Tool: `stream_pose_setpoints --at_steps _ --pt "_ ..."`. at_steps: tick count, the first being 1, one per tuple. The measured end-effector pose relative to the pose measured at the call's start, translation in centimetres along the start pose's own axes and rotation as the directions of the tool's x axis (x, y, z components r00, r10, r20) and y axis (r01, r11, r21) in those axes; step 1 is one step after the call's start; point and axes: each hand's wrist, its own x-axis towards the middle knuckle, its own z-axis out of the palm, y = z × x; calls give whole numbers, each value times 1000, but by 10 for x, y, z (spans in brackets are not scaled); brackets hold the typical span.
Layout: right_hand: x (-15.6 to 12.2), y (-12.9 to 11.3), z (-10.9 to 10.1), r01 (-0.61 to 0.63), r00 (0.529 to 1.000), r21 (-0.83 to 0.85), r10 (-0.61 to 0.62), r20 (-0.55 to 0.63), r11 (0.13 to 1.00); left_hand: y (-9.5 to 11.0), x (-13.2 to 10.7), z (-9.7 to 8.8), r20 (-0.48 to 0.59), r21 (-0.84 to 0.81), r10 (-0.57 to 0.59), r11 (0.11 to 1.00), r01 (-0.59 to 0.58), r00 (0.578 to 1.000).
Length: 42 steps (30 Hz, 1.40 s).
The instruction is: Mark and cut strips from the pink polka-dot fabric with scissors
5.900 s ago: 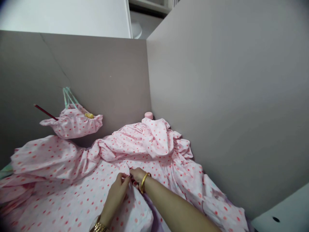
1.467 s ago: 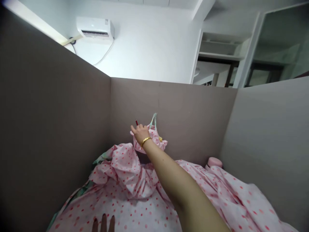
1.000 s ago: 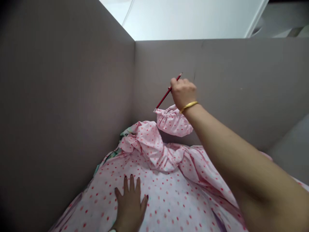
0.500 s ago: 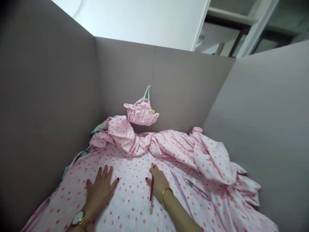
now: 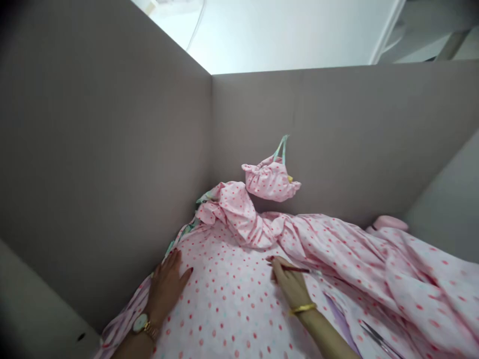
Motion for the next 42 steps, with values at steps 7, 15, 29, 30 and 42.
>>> stream_pose_setpoints --at_steps 7,15,29,30,42 --pt "56 -128 135 -161 968 686 -23 250 710 -5 5 -2 -45 -170 -125 979 115 991" --pt "77 -153 210 -82 951 746 -173 258 661 -3 3 -7 -44 -135 -100 986 94 994" --pt "78 -155 220 62 910 694 -327 257 718 11 6 -5 -7 -15 -152 988 152 988" --pt "79 -155 221 70 909 685 -330 256 726 11 6 -6 1 -21 -155 988 155 988" --pt "81 -152 222 108 889 617 -353 291 780 13 5 -9 15 10 -126 992 126 992"
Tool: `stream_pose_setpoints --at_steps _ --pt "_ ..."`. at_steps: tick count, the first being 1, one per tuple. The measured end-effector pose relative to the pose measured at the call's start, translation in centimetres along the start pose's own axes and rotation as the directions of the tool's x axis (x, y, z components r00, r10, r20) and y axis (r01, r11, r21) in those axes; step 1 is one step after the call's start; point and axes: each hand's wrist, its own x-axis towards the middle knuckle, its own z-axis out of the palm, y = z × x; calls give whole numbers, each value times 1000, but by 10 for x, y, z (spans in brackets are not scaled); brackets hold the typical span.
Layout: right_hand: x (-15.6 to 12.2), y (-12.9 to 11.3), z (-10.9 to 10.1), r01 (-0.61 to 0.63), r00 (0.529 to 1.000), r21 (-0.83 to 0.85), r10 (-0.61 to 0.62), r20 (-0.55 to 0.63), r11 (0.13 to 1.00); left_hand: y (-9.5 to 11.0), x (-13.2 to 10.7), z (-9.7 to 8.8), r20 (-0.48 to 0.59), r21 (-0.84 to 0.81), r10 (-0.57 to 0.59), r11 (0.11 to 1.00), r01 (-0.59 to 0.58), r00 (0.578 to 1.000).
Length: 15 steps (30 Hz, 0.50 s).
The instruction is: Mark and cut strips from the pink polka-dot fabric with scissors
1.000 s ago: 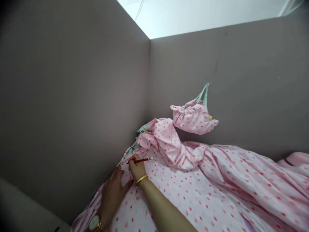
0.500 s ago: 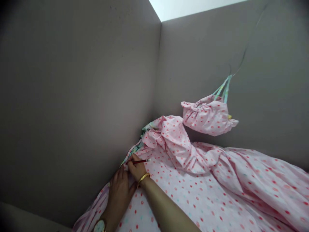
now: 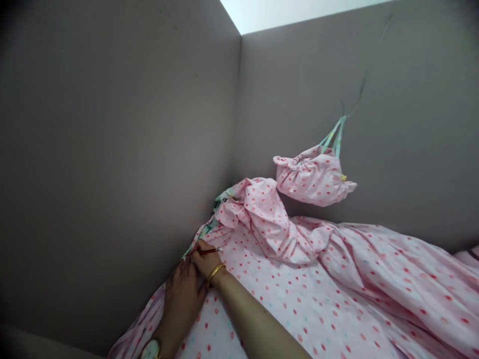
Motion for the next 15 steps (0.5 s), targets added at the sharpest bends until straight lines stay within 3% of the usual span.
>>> stream_pose_setpoints --at_steps 15 --pt "-15 9 -24 -72 996 53 69 53 996 1 1 1 6 57 33 998 -33 999"
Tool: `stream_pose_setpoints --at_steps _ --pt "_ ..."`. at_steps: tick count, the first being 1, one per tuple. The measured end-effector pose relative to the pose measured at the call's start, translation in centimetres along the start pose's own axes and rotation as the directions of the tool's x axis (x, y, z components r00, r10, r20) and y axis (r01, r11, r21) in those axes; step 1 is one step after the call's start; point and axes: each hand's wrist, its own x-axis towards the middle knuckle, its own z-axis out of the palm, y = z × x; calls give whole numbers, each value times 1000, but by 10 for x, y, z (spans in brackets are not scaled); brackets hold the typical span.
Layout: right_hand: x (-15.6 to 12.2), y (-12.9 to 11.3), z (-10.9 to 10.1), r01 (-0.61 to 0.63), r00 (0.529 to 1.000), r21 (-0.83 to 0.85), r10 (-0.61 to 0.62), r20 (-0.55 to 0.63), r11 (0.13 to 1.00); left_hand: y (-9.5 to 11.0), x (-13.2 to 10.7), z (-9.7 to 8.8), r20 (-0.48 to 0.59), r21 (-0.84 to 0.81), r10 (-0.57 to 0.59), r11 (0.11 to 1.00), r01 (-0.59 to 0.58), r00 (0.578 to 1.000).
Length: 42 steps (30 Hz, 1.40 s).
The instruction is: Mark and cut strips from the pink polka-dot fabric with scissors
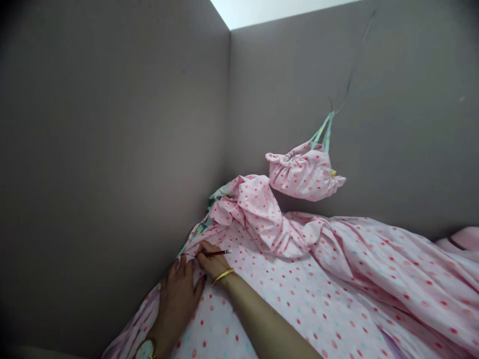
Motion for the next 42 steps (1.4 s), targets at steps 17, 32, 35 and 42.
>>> stream_pose_setpoints --at_steps 17,32,35,42 --pt "-13 -7 -17 -41 999 12 41 6 999 -10 1 12 -87 0 229 973 -230 969" --pt "-21 2 -25 -99 994 82 101 -26 992 -4 3 15 14 50 141 989 -142 990" --pt "-24 7 -29 -101 994 86 105 -32 991 -4 4 14 25 59 141 988 -142 990" --pt "-34 6 -44 -119 991 77 123 -50 990 -4 3 13 65 87 134 986 -140 989"
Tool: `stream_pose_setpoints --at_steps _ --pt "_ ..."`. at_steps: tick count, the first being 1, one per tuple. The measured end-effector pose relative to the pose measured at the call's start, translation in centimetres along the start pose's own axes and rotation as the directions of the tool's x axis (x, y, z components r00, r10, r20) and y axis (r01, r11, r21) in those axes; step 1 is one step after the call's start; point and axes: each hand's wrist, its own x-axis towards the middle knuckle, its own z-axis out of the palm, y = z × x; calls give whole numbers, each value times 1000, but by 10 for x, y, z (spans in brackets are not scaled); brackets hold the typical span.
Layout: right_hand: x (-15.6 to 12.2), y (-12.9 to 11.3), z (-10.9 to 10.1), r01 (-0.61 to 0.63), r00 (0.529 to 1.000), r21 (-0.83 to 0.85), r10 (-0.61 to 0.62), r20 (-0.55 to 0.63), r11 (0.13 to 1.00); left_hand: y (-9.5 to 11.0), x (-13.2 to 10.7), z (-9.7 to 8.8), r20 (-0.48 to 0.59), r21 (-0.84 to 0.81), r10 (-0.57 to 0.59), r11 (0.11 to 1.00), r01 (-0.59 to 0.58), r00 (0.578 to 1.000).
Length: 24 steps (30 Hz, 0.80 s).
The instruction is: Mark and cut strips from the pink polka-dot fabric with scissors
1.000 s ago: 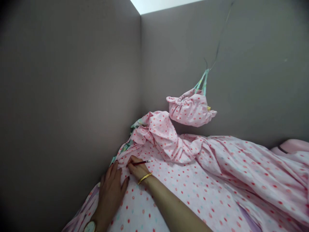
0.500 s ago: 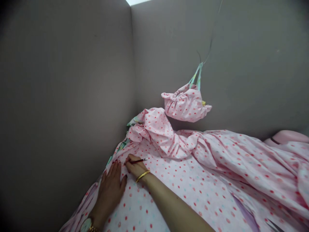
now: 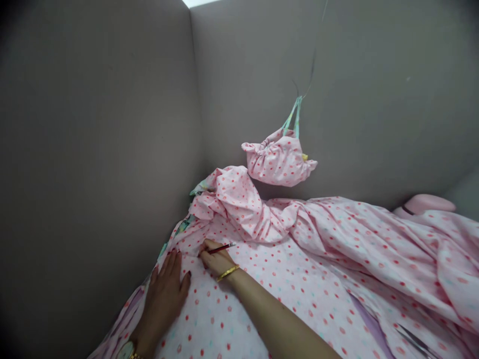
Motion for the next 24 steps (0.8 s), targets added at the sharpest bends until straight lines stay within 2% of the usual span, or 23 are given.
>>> stream_pose_setpoints --at_steps 5,10,16,18,21,24 --pt "-12 -5 -11 -31 999 3 31 -32 1000 1 1 -3 13 15 0 1000 -1 1000" --pt "-16 1 -14 -40 998 22 42 -50 999 -2 2 2 -5 10 6 1000 -6 1000" --pt "-16 -1 -10 -60 995 71 66 -77 996 -5 0 0 -150 -51 58 996 -67 987" --pt "-17 -4 -9 -65 993 73 72 -96 995 3 2 -3 -110 -99 155 981 -166 982" --pt "-17 -5 -10 -70 991 67 77 -113 995 22 11 -4 24 -180 289 943 -280 957" --pt "-16 -5 -11 -73 990 53 79 -121 996 36 20 -2 90 -128 243 965 -231 966"
